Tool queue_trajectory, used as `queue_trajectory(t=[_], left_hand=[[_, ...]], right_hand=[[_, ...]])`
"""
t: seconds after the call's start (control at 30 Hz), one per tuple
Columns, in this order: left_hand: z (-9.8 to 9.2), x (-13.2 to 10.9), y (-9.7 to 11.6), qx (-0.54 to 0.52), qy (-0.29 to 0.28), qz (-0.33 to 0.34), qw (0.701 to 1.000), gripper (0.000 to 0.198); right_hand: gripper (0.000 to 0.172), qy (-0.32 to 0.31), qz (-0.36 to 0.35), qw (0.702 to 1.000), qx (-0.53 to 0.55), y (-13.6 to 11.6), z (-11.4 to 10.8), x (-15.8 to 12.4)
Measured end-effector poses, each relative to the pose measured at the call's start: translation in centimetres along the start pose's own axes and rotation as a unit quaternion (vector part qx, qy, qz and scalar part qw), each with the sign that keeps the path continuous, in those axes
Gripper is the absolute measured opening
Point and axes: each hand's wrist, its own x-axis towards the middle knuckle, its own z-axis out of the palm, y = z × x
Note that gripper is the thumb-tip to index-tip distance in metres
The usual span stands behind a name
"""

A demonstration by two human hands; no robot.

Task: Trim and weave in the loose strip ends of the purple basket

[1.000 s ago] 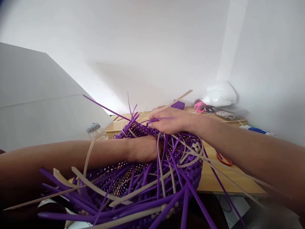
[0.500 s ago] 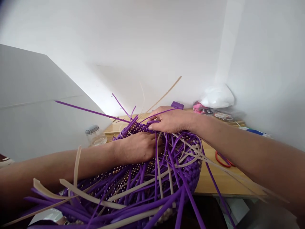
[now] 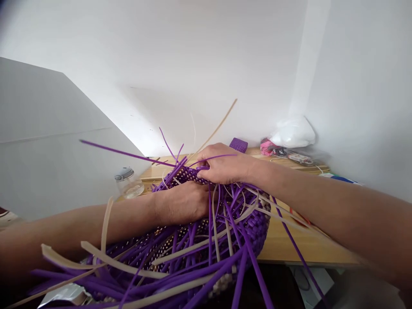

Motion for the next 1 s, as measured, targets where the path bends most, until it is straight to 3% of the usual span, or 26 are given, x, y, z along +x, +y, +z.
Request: queue_trajectory(t=[0.23, 0.47, 0.8, 1.0], left_hand=[[-1.1, -1.3, -0.2, -0.085, -0.003, -0.023, 0.996, 0.013], [-0.1, -0.9, -0.2, -0.041, -0.012, 0.019, 0.999, 0.011], [1.8, 0.6, -0.9, -0.116, -0.005, 0.026, 0.993, 0.02], [1.3, 0.5, -0.4, -0.068, 0.003, 0.005, 0.998, 0.02]], right_hand=[[0.014, -0.007, 0.016, 1.0, 0.024, 0.3, -0.3, -0.6], [0.016, 0.005, 0.049, 0.998, 0.028, -0.6, 0.3, -0.5], [0.015, -0.051, 0.089, 0.994, 0.034, -0.8, 0.9, -0.1], [0.016, -0.007, 0.042, 0.999, 0.018, 0.3, 1.2, 0.1]])
